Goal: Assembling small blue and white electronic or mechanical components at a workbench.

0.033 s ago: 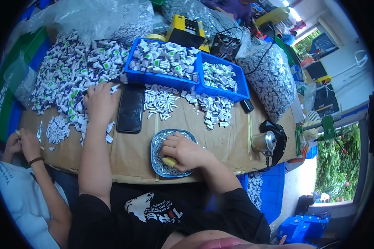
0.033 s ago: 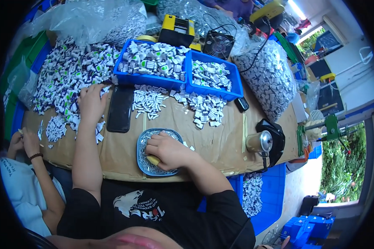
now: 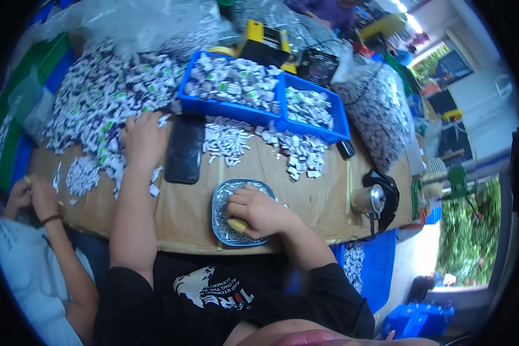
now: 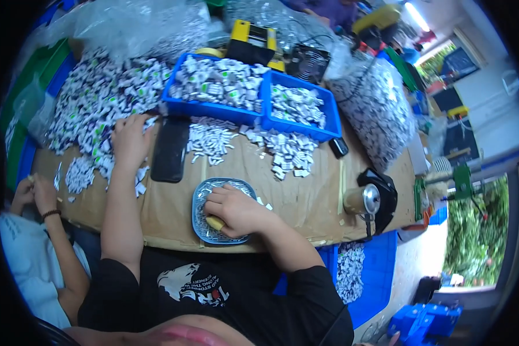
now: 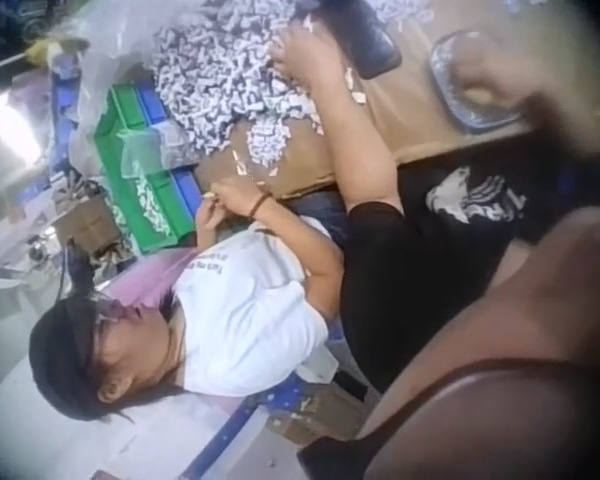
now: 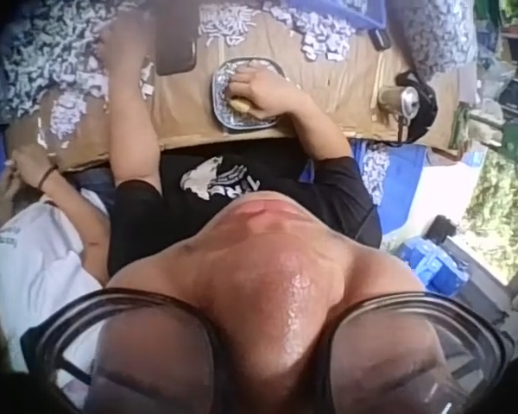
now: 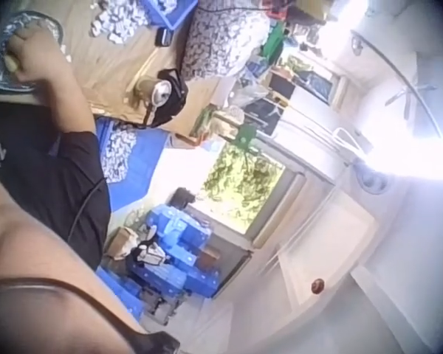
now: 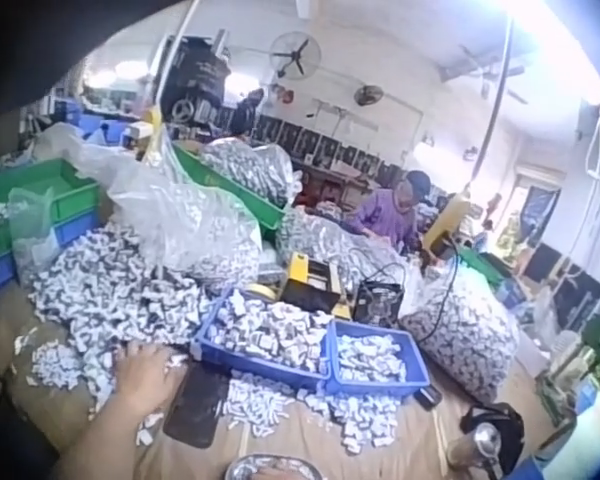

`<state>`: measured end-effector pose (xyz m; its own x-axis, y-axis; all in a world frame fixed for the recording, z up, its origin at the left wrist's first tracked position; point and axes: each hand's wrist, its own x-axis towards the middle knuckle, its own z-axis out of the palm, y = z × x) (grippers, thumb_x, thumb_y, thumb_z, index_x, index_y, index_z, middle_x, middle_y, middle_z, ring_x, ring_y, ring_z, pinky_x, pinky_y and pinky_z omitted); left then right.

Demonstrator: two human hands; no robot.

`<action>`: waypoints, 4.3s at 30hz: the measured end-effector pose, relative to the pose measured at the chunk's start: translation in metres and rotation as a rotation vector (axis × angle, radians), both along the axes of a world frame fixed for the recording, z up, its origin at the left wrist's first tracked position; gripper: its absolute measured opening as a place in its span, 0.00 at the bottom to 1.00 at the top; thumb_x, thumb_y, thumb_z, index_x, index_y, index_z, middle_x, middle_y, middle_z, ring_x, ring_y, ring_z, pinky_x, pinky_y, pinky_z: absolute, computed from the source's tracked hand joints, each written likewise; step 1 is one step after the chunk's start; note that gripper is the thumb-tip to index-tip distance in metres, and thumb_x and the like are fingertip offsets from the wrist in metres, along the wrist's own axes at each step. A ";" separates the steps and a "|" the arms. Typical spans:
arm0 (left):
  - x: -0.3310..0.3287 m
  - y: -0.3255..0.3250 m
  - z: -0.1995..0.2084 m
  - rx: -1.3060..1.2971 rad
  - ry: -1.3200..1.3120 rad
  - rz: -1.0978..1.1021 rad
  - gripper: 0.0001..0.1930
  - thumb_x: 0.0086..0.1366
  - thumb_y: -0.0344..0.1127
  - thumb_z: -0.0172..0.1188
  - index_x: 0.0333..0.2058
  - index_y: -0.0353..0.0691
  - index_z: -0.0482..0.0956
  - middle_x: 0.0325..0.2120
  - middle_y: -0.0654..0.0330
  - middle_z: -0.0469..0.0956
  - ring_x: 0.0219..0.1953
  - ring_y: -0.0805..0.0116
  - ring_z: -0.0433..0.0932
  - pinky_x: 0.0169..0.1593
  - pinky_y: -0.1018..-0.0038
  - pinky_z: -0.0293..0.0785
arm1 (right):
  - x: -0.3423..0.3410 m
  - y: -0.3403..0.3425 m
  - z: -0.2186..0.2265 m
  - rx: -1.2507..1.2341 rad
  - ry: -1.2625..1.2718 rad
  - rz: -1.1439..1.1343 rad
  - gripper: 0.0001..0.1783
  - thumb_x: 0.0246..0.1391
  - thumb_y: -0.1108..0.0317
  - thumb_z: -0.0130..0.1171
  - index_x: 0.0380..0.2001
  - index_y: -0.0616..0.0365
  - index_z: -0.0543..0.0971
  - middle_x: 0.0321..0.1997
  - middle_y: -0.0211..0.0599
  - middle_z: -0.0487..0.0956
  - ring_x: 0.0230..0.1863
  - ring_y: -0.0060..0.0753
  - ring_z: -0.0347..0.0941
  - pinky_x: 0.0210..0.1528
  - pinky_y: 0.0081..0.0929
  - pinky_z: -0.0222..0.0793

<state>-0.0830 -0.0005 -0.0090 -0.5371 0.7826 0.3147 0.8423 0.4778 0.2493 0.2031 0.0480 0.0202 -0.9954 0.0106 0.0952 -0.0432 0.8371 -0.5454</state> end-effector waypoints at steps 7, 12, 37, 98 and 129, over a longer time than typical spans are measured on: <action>-0.004 0.010 -0.011 0.296 -0.139 -0.097 0.12 0.56 0.39 0.57 0.36 0.38 0.79 0.35 0.51 0.77 0.42 0.48 0.73 0.47 0.57 0.70 | 0.003 0.004 0.000 -0.049 0.146 0.014 0.13 0.37 0.64 0.59 0.28 0.57 0.74 0.30 0.38 0.73 0.31 0.44 0.68 0.34 0.38 0.62; 0.002 0.009 -0.012 0.213 -0.121 -0.097 0.12 0.57 0.39 0.59 0.35 0.37 0.79 0.36 0.52 0.77 0.43 0.51 0.72 0.48 0.60 0.70 | 0.001 -0.004 0.010 -0.072 0.129 0.062 0.15 0.29 0.67 0.58 0.28 0.56 0.74 0.30 0.38 0.73 0.31 0.43 0.69 0.34 0.36 0.62; 0.005 0.010 -0.027 0.134 -0.064 -0.273 0.10 0.53 0.27 0.54 0.35 0.38 0.78 0.38 0.52 0.73 0.44 0.53 0.71 0.50 0.65 0.68 | 0.013 -0.006 0.001 -0.096 0.299 -0.069 0.12 0.33 0.73 0.57 0.27 0.57 0.72 0.30 0.38 0.79 0.30 0.42 0.73 0.35 0.35 0.65; 0.126 0.000 -0.012 0.665 -0.864 -0.915 0.08 0.55 0.28 0.64 0.34 0.35 0.80 0.31 0.56 0.80 0.35 0.63 0.79 0.39 0.71 0.75 | 0.025 0.010 -0.025 -0.574 0.464 -0.607 0.12 0.54 0.85 0.46 0.42 0.68 0.73 0.40 0.35 0.73 0.42 0.25 0.72 0.50 0.21 0.67; 0.150 0.035 0.022 0.201 -0.640 -0.652 0.13 0.61 0.34 0.58 0.43 0.36 0.76 0.41 0.56 0.74 0.40 0.65 0.76 0.44 0.73 0.72 | 0.037 0.058 -0.027 -0.145 0.549 -1.092 0.33 0.49 0.80 0.51 0.60 0.62 0.58 0.54 0.53 0.70 0.53 0.51 0.70 0.55 0.37 0.65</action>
<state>0.0669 0.0346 0.0130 -0.1296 0.9532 0.2731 0.6028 -0.1430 0.7849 0.2398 0.1056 -0.0073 -0.2864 0.8577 0.4270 0.3887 0.5114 -0.7664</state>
